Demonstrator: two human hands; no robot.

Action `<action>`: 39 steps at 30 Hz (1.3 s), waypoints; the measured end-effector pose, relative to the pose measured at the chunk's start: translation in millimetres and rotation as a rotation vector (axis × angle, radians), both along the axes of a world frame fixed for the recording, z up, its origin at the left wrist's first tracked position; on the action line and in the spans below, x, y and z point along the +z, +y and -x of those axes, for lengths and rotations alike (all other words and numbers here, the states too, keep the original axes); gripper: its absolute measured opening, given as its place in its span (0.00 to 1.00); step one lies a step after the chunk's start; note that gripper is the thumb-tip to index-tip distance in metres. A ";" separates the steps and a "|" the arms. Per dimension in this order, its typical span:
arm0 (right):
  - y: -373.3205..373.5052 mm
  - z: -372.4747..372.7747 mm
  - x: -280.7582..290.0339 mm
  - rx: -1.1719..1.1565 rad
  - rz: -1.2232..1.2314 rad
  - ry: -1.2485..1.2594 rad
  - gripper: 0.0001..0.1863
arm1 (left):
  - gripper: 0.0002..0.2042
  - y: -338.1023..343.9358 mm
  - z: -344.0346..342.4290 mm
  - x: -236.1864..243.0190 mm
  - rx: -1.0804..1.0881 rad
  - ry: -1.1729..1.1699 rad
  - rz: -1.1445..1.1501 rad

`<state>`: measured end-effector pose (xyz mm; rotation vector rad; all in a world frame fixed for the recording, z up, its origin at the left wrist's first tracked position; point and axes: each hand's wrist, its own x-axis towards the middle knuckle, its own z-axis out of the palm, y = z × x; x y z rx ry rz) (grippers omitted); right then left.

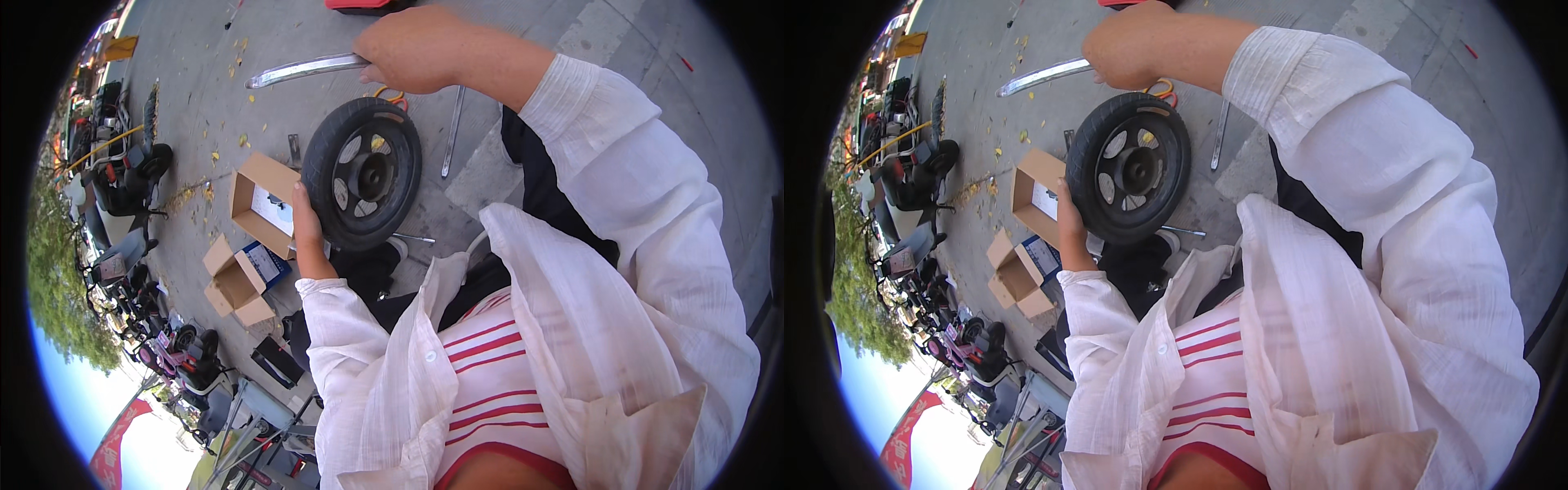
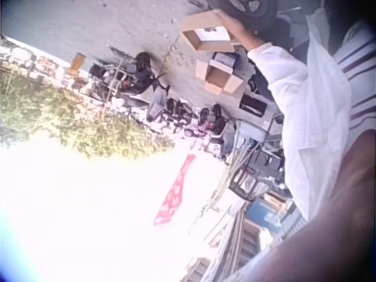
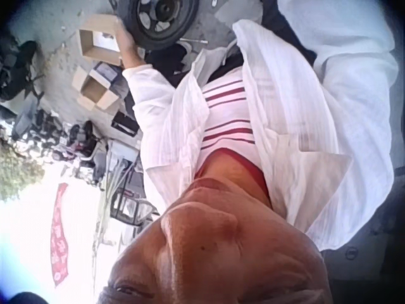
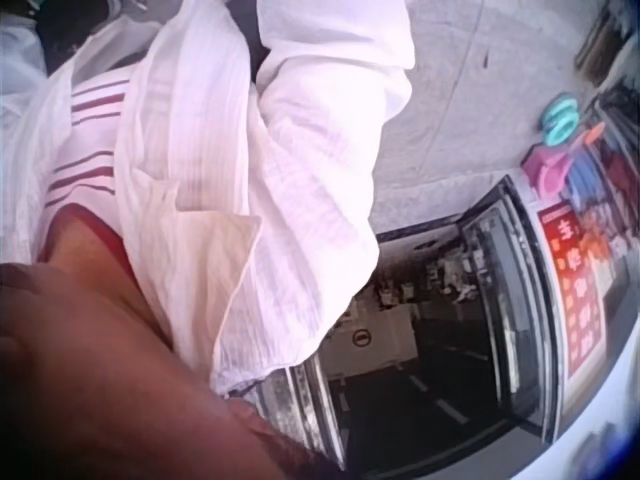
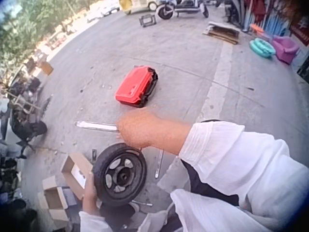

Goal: The person uses tire levers to pry a tire off a small wheel rim. They repeatedly insert the levers between the tire bead and rim, lever the bead over the rim edge, and rotate the wheel to continue the removal process.

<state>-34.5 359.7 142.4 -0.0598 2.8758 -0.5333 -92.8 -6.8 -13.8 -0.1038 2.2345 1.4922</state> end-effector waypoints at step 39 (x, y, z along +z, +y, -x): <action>-14.0 14.0 -1.6 0.063 0.081 0.074 0.14 | 0.31 36.8 11.9 -8.4 -0.052 0.242 0.308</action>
